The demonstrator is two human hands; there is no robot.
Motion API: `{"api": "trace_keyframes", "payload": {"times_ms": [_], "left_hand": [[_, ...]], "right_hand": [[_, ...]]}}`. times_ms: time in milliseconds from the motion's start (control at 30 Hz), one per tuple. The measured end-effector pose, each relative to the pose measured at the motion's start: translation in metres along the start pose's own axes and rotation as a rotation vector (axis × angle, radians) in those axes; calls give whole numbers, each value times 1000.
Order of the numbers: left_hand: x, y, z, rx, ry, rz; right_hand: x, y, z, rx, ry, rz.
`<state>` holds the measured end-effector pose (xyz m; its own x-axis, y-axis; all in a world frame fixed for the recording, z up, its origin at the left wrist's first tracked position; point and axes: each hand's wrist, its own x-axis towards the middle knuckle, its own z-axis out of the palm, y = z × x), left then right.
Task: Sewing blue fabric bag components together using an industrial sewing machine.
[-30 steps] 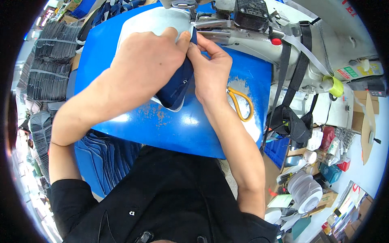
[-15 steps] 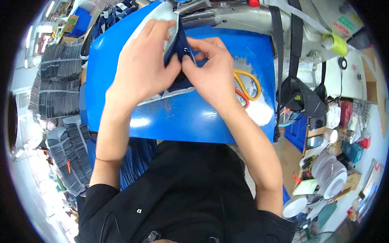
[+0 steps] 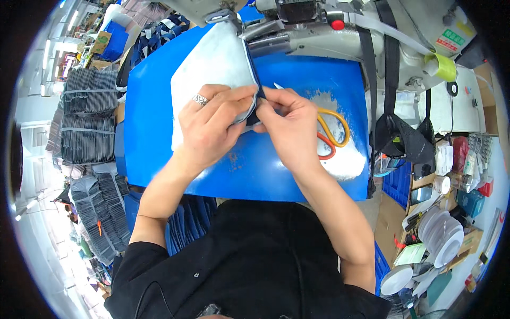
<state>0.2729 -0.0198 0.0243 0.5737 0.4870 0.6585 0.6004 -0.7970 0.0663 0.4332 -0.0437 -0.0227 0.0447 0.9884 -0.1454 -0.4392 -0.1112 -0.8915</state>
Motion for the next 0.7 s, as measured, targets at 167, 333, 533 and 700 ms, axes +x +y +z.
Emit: {"api": "trace_keyframes", "payload": {"times_ms": [167, 333, 533, 700], "left_hand": [[19, -29, -1, 22, -42, 28], [36, -55, 3, 99, -86, 37], [-5, -38, 25, -119, 92, 89], [-57, -57, 25, -79, -114, -537]], "right_hand": [[28, -2, 16, 134, -5, 28], [58, -8, 31, 111, 49, 35], [79, 2, 33, 93, 165, -90], [74, -9, 44, 9, 119, -55]]}}
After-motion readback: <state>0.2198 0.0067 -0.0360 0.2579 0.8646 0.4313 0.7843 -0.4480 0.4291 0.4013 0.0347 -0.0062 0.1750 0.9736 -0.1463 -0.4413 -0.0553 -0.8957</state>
